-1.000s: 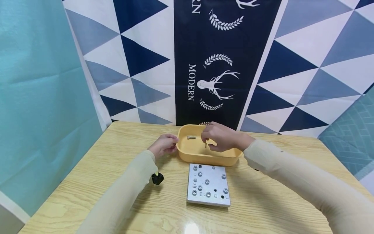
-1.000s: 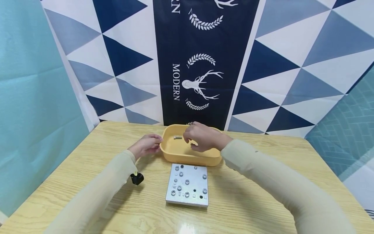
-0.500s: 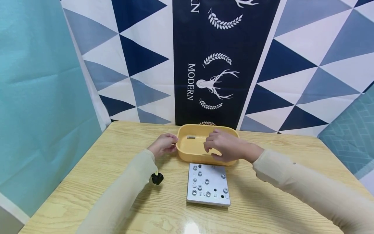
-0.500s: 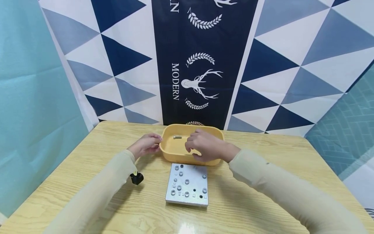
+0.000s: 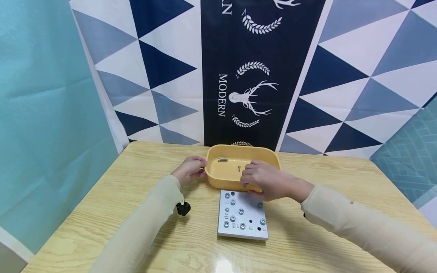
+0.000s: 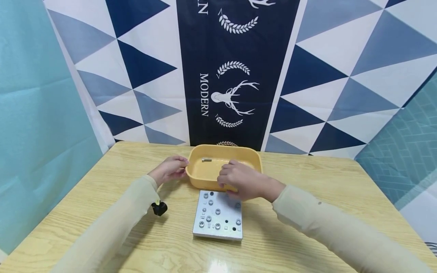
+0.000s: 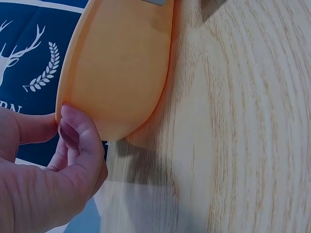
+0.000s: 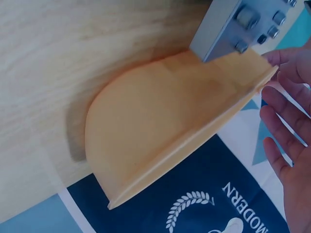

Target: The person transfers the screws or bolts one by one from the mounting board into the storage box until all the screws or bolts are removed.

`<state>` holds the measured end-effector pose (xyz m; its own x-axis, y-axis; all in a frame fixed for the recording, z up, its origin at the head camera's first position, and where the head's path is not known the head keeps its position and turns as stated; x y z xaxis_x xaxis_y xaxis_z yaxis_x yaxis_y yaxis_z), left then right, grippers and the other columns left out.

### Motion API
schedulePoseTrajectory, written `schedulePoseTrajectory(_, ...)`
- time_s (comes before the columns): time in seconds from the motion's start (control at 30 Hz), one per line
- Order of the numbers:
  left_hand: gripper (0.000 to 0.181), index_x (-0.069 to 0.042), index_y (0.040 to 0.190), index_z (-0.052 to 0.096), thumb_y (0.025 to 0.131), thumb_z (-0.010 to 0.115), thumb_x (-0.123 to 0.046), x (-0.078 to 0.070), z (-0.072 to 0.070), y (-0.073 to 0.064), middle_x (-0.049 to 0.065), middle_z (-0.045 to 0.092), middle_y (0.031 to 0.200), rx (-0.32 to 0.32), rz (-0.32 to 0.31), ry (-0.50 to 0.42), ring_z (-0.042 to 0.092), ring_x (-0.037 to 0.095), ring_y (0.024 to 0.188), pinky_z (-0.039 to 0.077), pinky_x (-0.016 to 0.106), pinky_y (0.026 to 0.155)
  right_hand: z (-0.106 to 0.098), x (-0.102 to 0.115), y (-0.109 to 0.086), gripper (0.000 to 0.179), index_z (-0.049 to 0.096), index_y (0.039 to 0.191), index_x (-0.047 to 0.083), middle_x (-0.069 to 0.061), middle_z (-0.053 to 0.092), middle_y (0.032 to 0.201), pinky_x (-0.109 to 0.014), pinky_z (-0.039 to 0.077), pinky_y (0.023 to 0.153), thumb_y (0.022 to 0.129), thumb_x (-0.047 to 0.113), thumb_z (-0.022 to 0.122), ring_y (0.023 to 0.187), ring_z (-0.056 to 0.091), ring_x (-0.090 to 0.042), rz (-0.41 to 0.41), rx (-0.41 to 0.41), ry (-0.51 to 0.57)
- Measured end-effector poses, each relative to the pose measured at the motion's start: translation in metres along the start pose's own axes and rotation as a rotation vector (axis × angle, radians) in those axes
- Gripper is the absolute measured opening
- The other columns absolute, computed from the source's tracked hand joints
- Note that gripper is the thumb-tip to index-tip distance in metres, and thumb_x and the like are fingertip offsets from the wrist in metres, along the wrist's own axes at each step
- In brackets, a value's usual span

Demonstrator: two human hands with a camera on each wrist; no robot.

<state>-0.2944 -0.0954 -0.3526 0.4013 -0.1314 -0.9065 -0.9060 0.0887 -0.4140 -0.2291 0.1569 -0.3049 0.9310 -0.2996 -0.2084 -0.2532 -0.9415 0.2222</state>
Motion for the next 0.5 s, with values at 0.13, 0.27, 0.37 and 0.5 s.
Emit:
schedulePoseTrajectory(0.13,0.014,-0.002,0.110,0.053,0.098,0.050,-0.009,-0.001,0.000,0.000,0.007,0.050,0.091,-0.003,0.001,0.008,0.050,0.011,0.068,0.045,0.017,0.057,0.000,0.009,-0.001,0.016,0.065,0.088,0.018,0.009,0.060,0.082,-0.030,0.042,0.077,0.074,0.016,0.073,0.078,0.050,-0.011,-0.027,-0.013,0.004)
schedulePoseTrajectory(0.27,0.015,-0.002,0.111,0.053,0.098,0.050,-0.008,-0.001,0.001,0.000,0.007,0.050,0.092,-0.002,-0.004,-0.009,0.051,0.011,0.070,0.046,0.017,0.058,0.001,0.019,-0.002,0.018,0.065,0.091,0.018,0.009,0.062,0.085,-0.029,0.042,0.078,0.075,0.017,0.073,0.080,0.051,-0.011,-0.050,-0.017,0.028)
schedulePoseTrajectory(0.37,0.015,-0.001,0.111,0.053,0.098,0.050,-0.008,-0.001,0.002,0.000,0.007,0.050,0.092,-0.002,-0.007,-0.010,0.051,0.011,0.071,0.046,0.017,0.058,0.002,0.025,-0.001,0.019,0.064,0.093,0.018,0.009,0.062,0.086,-0.028,0.042,0.080,0.075,0.018,0.073,0.081,0.051,-0.010,-0.060,-0.009,0.050)
schedulePoseTrajectory(0.5,0.016,-0.001,0.113,0.052,0.098,0.050,-0.007,-0.001,0.002,0.000,0.007,0.051,0.092,-0.003,-0.004,-0.006,0.051,0.011,0.071,0.046,0.017,0.059,0.003,0.033,0.000,0.019,0.064,0.093,0.019,0.009,0.062,0.087,-0.027,0.042,0.080,0.077,0.019,0.073,0.083,0.051,-0.009,-0.065,-0.002,0.072)
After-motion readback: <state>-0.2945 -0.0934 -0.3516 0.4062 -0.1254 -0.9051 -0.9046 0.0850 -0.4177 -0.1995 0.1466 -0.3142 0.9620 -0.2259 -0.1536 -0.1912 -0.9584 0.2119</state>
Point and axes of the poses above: each hand's wrist, its own y-axis towards the middle knuckle, its own z-axis out of the palm, x = y × z, the point moved 1 cm from there along y, towards the middle knuckle
